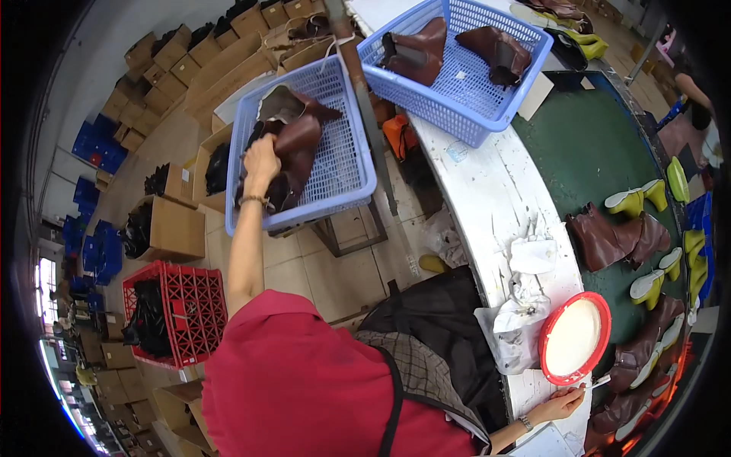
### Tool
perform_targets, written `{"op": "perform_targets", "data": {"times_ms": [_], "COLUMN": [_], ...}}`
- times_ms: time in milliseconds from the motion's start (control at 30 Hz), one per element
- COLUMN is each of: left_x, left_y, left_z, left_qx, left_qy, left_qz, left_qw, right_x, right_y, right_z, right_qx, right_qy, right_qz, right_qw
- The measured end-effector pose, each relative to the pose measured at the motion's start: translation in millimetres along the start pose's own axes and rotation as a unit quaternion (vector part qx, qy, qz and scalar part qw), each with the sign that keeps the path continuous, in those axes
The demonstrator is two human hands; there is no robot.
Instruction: The person repeatedly applies a white adhesive to the inner edges of brown leather boot uppers using a plastic spoon. They pick up each boot from a blue basket, coat the rim, and place it back into the basket. The process is repeated for multiple boots throughout the clip.
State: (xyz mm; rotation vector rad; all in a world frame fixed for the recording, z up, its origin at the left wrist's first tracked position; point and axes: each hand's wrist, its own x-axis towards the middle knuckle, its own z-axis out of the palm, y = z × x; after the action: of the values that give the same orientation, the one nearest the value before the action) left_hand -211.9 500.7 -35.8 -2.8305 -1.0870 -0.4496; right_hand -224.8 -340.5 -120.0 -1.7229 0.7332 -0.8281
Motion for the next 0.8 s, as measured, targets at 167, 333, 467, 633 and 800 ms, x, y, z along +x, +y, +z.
{"op": "perform_targets", "data": {"times_ms": [167, 333, 467, 633, 800], "left_x": [18.0, -1.1, -35.0, -124.8, -214.6], "left_y": [17.1, 64.1, 115.6, 222.3, 293.5], "left_z": [-96.0, -164.9, -150.8, -61.3, -10.6], "left_qx": [-0.213, -0.551, -0.525, -0.485, -0.448], "left_qy": [0.078, -0.025, -0.235, -0.664, -0.749], "left_qz": [0.025, 0.034, 0.118, 0.272, 0.414], "left_qw": [0.974, 0.833, 0.810, 0.501, 0.260], "right_x": [1.8, -7.9, 0.7, 4.3, 2.4], "right_y": [-2.5, -10.9, -0.4, 0.3, -16.6], "right_z": [-6.9, -0.6, -7.7, -8.6, -12.1], "right_qx": [-0.023, -0.033, -0.028, -0.024, 0.054], "right_qy": [-0.009, 0.008, -0.006, -0.012, -0.067], "right_qz": [-0.001, -0.006, 0.004, 0.004, 0.020], "right_qw": [1.000, 0.999, 1.000, 1.000, 0.996]}}
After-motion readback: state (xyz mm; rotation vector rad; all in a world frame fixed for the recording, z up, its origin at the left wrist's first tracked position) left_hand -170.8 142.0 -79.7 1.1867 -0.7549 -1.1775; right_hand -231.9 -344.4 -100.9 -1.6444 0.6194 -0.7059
